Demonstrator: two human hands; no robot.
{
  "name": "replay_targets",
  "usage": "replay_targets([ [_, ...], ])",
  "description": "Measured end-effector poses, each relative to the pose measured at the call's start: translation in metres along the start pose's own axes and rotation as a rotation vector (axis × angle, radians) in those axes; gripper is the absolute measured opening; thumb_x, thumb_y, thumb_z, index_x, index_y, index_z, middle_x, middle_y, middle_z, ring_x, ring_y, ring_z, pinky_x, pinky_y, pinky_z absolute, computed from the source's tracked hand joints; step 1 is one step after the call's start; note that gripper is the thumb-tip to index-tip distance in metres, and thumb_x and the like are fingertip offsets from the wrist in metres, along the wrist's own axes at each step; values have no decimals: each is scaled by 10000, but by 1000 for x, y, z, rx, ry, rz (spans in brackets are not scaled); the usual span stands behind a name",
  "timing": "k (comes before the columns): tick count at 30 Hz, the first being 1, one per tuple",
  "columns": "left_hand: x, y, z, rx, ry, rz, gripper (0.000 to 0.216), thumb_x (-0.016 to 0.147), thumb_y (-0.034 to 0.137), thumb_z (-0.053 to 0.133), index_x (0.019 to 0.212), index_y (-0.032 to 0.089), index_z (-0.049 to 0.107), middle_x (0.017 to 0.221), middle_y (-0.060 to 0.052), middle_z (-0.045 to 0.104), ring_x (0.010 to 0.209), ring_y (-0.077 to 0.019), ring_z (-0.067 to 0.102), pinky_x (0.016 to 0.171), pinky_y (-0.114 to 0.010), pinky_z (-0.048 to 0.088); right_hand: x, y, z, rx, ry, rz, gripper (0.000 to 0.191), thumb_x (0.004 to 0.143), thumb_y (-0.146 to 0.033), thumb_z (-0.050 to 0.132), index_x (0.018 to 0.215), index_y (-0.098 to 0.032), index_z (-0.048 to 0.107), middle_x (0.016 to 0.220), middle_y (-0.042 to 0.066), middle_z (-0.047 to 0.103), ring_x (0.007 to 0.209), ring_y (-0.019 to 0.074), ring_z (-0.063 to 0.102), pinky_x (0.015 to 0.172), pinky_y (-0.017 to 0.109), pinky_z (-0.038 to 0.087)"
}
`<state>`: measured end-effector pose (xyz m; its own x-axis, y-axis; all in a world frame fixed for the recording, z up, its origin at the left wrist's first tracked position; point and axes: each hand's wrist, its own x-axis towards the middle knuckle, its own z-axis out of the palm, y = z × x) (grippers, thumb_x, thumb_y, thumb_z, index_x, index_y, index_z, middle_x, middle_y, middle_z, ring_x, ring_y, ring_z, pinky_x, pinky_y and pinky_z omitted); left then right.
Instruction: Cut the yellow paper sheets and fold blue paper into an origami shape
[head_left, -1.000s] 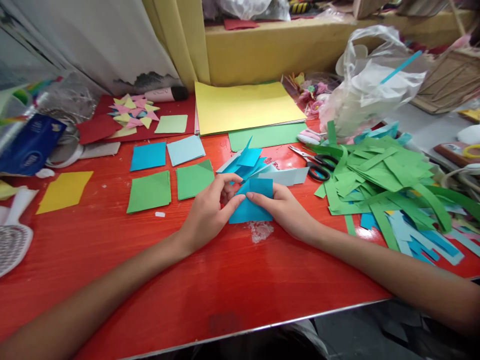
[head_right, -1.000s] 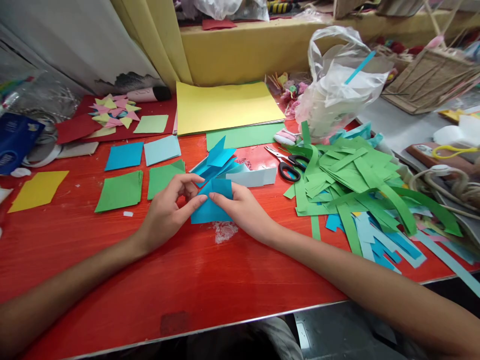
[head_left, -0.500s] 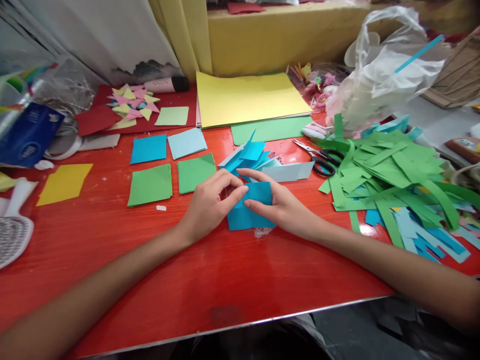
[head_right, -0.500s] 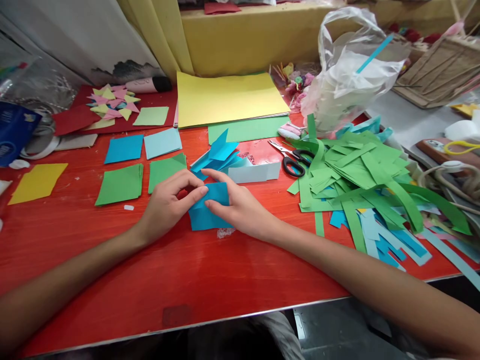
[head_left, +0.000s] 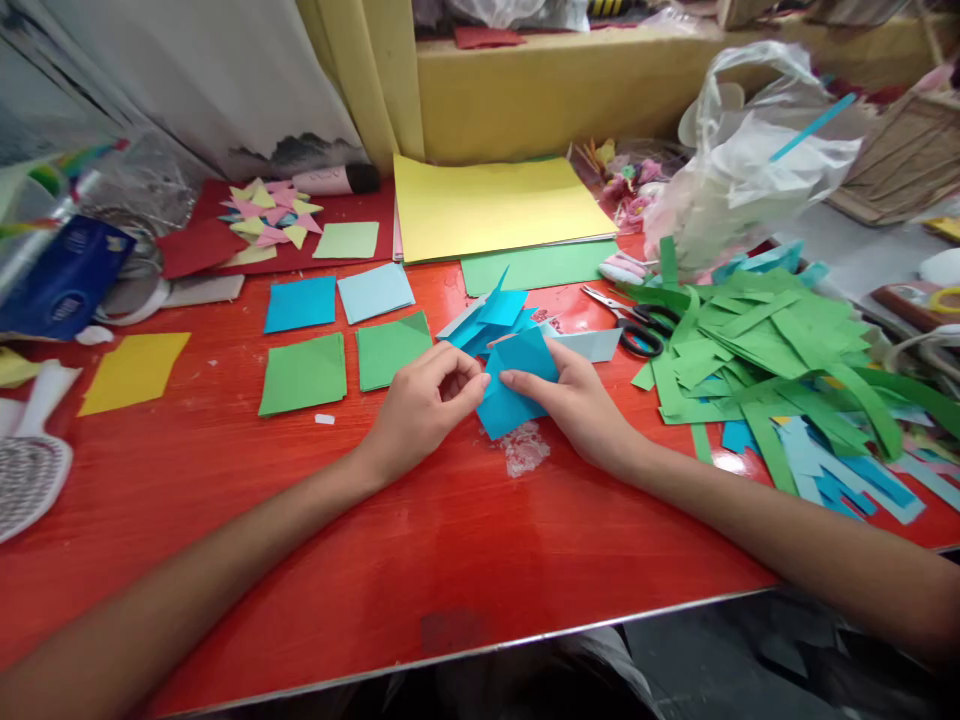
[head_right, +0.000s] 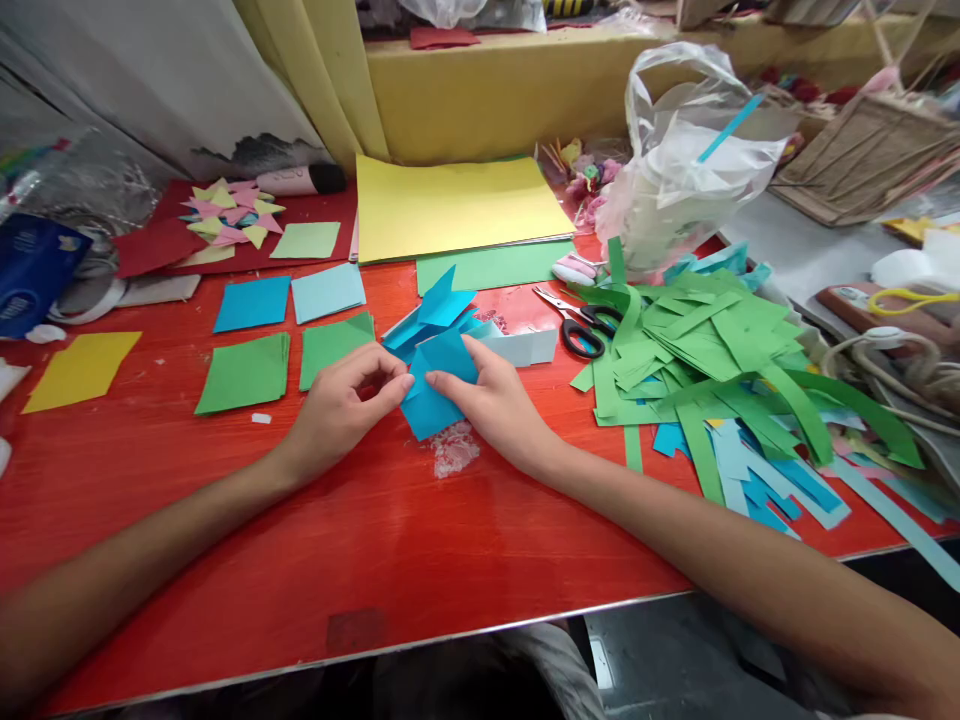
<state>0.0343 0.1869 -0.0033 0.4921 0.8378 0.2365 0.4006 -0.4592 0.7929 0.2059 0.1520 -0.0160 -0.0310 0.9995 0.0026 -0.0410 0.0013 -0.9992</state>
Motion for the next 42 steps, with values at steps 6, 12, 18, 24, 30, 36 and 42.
replay_targets([
  [6,0,1,-1,-10,-15,-74,259,898,315,492,683,170,492,705,14,496,667,-99,457,626,-222,370,6,4,-3,118,47,34,219,753,-322,695,881,-192,576,817,-11,641,677,114,578,659,266,526],
  [12,-1,1,-1,-31,-30,-50,204,875,291,533,714,168,518,726,9,519,685,-106,466,636,-229,367,3,3,-2,74,14,11,251,744,-327,712,923,-200,592,867,-6,638,715,117,576,657,260,520],
  [18,1,0,-2,-72,-67,-94,239,920,310,453,730,173,499,731,15,499,687,-102,454,648,-229,358,0,2,-2,-100,17,-44,213,782,-372,667,851,-193,575,774,-9,590,670,122,528,617,265,492],
  [24,1,-1,-2,-111,-56,-90,239,892,327,506,714,167,509,720,17,496,689,-102,453,651,-232,361,-1,2,1,-93,-53,-28,218,800,-311,645,972,-205,564,863,0,604,750,132,558,655,265,498],
  [30,2,-1,-4,-238,-89,-194,240,868,344,535,706,167,530,648,31,483,605,-90,444,578,-228,354,-2,1,0,-113,-14,-138,149,859,-262,579,989,-214,635,1022,13,664,931,152,603,801,286,493],
  [36,5,0,-5,-329,-107,-250,187,855,289,545,715,166,560,596,46,480,556,-74,447,553,-216,357,-3,-4,-2,-214,2,-223,168,870,-190,570,967,-233,700,997,-43,713,950,114,634,861,239,491],
  [42,4,2,-7,-345,-125,-255,222,839,272,553,645,164,544,543,46,463,542,-83,428,560,-235,345,-7,-3,-1,-245,51,-237,213,876,-201,570,1039,-245,700,1066,-45,710,989,125,641,864,251,500],
])
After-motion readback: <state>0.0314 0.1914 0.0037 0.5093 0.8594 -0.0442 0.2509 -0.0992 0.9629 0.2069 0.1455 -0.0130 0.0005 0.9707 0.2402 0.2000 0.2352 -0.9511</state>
